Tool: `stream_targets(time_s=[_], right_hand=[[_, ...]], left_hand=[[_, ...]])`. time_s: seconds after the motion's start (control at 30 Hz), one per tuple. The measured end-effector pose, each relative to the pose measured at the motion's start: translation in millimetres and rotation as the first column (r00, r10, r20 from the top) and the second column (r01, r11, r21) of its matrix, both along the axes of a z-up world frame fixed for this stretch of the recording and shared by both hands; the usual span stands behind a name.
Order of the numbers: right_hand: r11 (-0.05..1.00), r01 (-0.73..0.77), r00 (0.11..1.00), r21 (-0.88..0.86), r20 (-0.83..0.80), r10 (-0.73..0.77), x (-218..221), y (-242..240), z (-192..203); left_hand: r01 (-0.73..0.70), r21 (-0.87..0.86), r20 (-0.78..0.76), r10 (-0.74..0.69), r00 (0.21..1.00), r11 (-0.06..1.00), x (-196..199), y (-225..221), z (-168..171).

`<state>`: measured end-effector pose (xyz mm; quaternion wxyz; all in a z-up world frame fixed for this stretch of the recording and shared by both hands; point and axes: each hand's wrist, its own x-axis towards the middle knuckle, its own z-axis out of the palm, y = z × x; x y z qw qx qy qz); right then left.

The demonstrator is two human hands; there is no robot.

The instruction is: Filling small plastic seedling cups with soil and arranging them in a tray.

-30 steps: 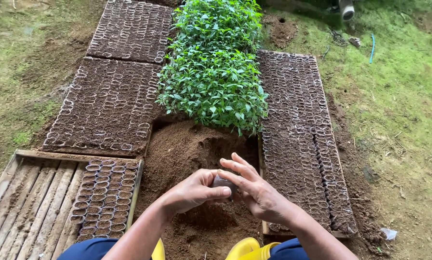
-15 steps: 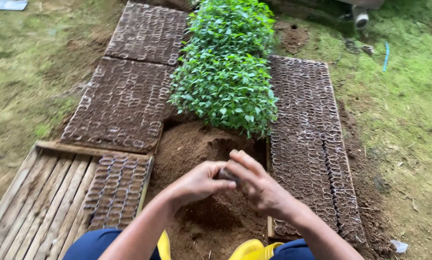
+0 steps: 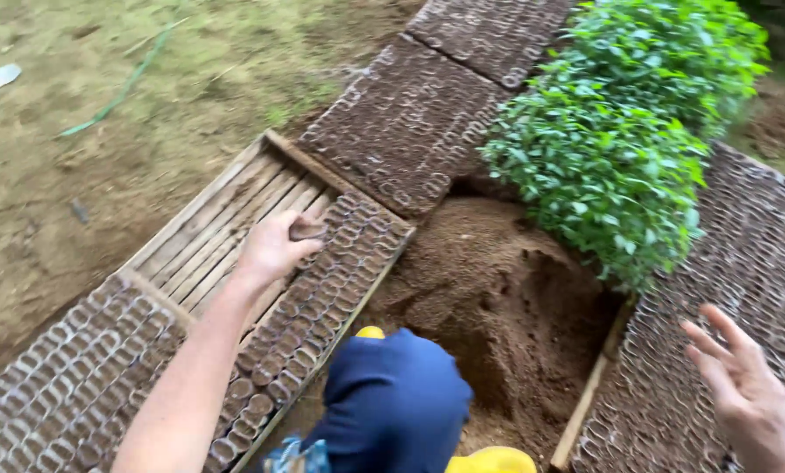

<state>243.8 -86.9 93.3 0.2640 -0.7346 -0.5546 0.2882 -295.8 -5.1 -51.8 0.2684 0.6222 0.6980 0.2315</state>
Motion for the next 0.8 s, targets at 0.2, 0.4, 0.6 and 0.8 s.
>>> stream_targets(time_s=[0.2, 0.4, 0.6, 0.8], right_hand=[[0.968, -0.085, 0.957, 0.236, -0.251, 0.145, 74.5, 12.2, -102.3], [0.991, -0.103, 0.975, 0.091, -0.19, 0.118, 44.9, 13.6, -100.7], [0.996, -0.045, 0.983, -0.071, -0.183, 0.031, 45.4, 24.4, -116.0], [0.986, -0.079, 0.982, -0.149, -0.182, 0.051, 68.9, 32.1, -145.4]], left_hand=[[-0.483, -0.331, 0.022, 0.519, 0.855, 0.811, -42.7, -75.4, -87.5], [-0.636, -0.455, 0.09, 0.742, 0.664, 0.624, -49.3, -66.8, -176.6], [-0.704, -0.423, 0.061, 0.793, 0.607, 0.571, -56.7, -27.2, -242.3], [-0.693, -0.393, 0.011, 0.757, 0.654, 0.604, -55.0, -5.4, -276.8]])
